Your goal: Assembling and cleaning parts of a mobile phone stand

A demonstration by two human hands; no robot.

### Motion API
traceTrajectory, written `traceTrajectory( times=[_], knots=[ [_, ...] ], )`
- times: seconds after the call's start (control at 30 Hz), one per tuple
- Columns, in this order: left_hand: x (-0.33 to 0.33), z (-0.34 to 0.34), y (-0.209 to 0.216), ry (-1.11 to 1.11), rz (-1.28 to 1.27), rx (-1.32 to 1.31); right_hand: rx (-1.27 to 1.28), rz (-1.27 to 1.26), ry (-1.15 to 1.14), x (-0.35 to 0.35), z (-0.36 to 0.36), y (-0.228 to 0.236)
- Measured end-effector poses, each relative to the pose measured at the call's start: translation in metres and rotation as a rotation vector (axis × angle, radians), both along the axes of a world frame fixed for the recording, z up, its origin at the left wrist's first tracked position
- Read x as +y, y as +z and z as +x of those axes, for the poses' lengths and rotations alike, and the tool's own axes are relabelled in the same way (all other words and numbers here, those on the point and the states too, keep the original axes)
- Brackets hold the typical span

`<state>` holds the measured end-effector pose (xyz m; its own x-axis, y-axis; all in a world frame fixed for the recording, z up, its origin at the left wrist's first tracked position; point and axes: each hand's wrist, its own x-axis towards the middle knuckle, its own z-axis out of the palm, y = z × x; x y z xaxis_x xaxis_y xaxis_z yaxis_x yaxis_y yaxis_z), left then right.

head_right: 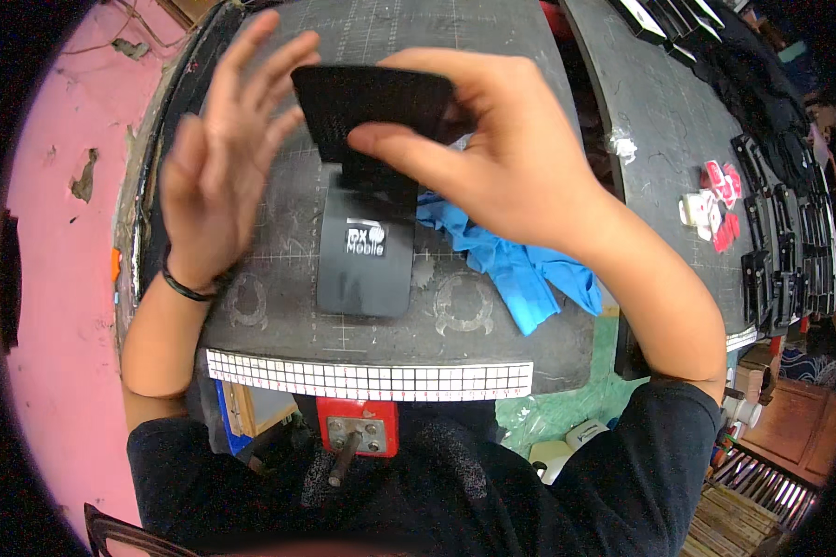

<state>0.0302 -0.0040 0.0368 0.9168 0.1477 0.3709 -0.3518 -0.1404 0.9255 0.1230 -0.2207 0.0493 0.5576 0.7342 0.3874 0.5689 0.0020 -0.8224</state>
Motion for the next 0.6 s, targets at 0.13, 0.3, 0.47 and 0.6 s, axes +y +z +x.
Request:
traceTrajectory(
  times=[0.13,0.3,0.47,0.6],
  knots=[
    [0.002,-0.008,0.005,-0.072,-0.284,0.084,-0.116,-0.022,0.041,0.012,-0.002,-0.017],
    [-0.002,-0.008,-0.024,-0.020,-0.057,0.170,-0.119,-0.008,0.058,0.016,-0.003,-0.024],
    [0.018,-0.018,-0.043,-0.332,0.190,0.067,-0.066,-0.137,0.102,0.002,0.003,-0.017],
    [0.023,-0.025,-0.044,-0.389,0.304,0.099,-0.124,-0.136,0.137,-0.015,0.022,-0.014]
  ],
)
